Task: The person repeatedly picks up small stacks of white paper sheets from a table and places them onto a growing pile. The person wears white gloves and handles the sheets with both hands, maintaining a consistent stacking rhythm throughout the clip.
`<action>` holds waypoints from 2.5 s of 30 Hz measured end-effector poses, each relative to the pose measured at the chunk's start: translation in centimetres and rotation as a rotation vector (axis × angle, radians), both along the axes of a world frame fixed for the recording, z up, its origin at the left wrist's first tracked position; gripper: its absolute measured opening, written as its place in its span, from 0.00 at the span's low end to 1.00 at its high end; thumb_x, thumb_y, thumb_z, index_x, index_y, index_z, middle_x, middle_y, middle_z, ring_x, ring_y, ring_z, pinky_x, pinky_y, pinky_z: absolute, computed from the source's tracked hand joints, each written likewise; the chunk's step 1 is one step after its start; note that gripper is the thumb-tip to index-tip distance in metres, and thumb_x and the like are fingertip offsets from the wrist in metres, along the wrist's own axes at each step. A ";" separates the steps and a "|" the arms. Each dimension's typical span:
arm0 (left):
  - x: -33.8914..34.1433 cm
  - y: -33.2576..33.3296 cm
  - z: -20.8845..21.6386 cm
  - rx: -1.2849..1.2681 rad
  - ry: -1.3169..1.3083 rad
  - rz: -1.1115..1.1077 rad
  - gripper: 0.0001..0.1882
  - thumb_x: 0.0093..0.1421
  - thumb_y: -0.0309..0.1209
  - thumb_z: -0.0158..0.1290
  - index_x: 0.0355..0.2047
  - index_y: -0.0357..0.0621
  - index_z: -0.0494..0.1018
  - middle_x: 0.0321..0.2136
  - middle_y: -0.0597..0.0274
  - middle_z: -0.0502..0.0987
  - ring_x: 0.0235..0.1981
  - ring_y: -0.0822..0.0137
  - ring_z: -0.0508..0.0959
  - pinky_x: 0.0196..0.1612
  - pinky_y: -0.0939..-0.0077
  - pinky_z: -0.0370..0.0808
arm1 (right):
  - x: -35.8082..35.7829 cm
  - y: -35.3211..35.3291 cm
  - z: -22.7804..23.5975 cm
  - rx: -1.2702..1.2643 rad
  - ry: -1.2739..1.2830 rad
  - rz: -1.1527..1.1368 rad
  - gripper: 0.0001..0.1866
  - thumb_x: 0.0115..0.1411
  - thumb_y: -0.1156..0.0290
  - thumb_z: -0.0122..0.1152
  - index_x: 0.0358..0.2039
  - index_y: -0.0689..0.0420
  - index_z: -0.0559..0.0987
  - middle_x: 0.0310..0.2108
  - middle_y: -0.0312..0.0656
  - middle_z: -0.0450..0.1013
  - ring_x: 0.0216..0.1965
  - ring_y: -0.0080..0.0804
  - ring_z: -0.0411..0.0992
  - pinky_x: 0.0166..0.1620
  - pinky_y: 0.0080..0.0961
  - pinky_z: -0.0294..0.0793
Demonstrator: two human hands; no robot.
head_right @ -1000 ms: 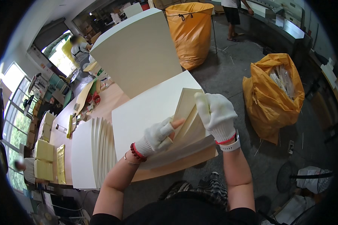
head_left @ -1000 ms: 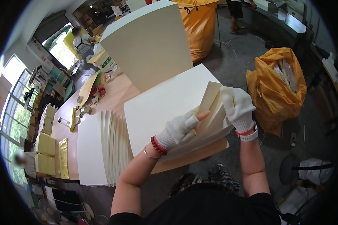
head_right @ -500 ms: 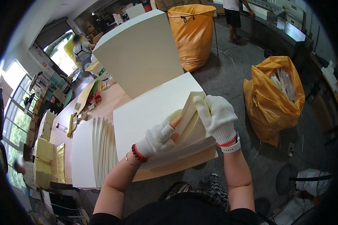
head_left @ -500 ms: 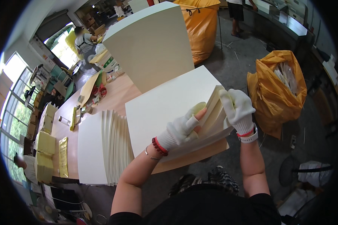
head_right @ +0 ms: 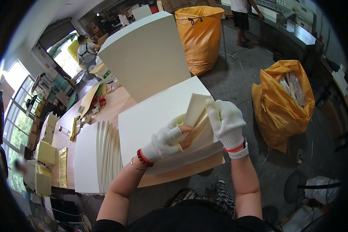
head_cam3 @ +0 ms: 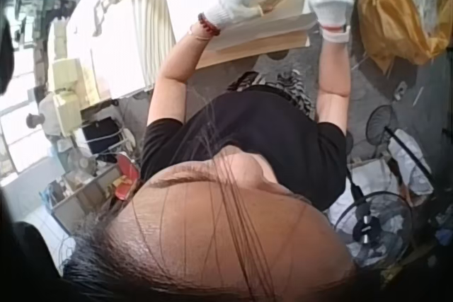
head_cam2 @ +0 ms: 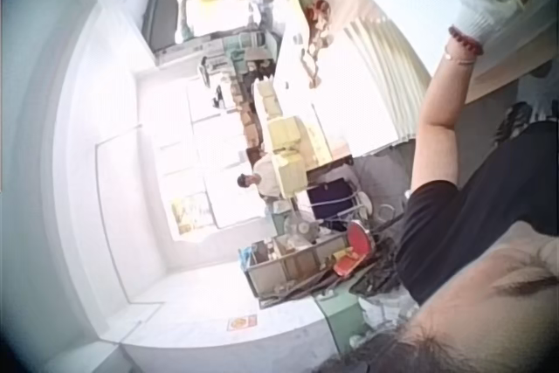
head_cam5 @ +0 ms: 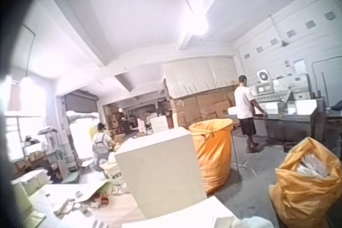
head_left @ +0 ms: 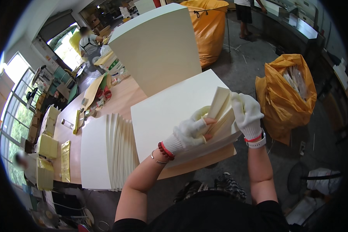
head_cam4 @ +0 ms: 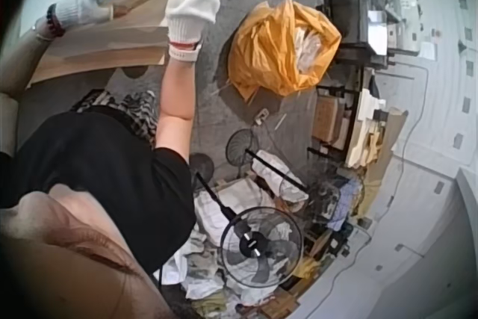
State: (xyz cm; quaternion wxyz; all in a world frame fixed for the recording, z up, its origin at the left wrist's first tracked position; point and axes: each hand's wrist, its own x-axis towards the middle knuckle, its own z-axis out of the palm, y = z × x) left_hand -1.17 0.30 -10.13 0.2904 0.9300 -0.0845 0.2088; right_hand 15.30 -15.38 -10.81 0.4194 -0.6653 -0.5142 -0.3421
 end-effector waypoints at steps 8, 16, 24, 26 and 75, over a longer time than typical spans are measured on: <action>0.0 0.2 0.3 -0.036 0.240 -0.023 0.21 0.51 0.26 0.60 0.46 0.47 0.71 0.52 0.49 0.71 0.44 0.53 0.78 0.45 0.70 0.75 | 0.1 0.4 -0.3 -0.039 0.104 -0.008 0.06 0.61 0.73 0.53 0.30 0.60 0.76 0.20 0.47 0.66 0.23 0.46 0.68 0.26 0.36 0.67; 0.1 -0.2 -0.2 -0.098 0.008 -0.012 0.24 0.49 0.28 0.66 0.47 0.49 0.73 0.47 0.52 0.74 0.41 0.53 0.78 0.45 0.68 0.75 | 0.3 0.2 -0.6 -0.059 0.097 -0.010 0.06 0.59 0.73 0.55 0.34 0.61 0.77 0.21 0.45 0.67 0.23 0.44 0.69 0.26 0.36 0.68; -0.2 -0.2 0.1 0.006 0.113 -0.011 0.25 0.52 0.22 0.57 0.52 0.49 0.72 0.53 0.47 0.71 0.44 0.51 0.78 0.46 0.69 0.75 | -0.1 -0.4 0.4 -0.027 0.041 0.096 0.04 0.58 0.76 0.55 0.31 0.63 0.77 0.20 0.44 0.66 0.23 0.44 0.67 0.26 0.36 0.67; 0.2 -0.1 -0.1 0.046 0.145 0.002 0.22 0.52 0.22 0.56 0.50 0.48 0.74 0.54 0.46 0.71 0.44 0.50 0.78 0.45 0.69 0.75 | -0.1 -0.3 0.3 0.018 0.019 0.099 0.04 0.58 0.76 0.55 0.30 0.63 0.76 0.20 0.44 0.66 0.22 0.44 0.67 0.26 0.36 0.67; 0.9 0.1 -1.0 0.010 0.040 0.005 0.25 0.46 0.34 0.68 0.46 0.49 0.75 0.60 0.46 0.64 0.45 0.50 0.78 0.47 0.70 0.75 | 0.0 0.7 -0.6 0.040 0.221 0.063 0.08 0.62 0.73 0.54 0.28 0.63 0.76 0.18 0.44 0.63 0.20 0.41 0.66 0.23 0.34 0.64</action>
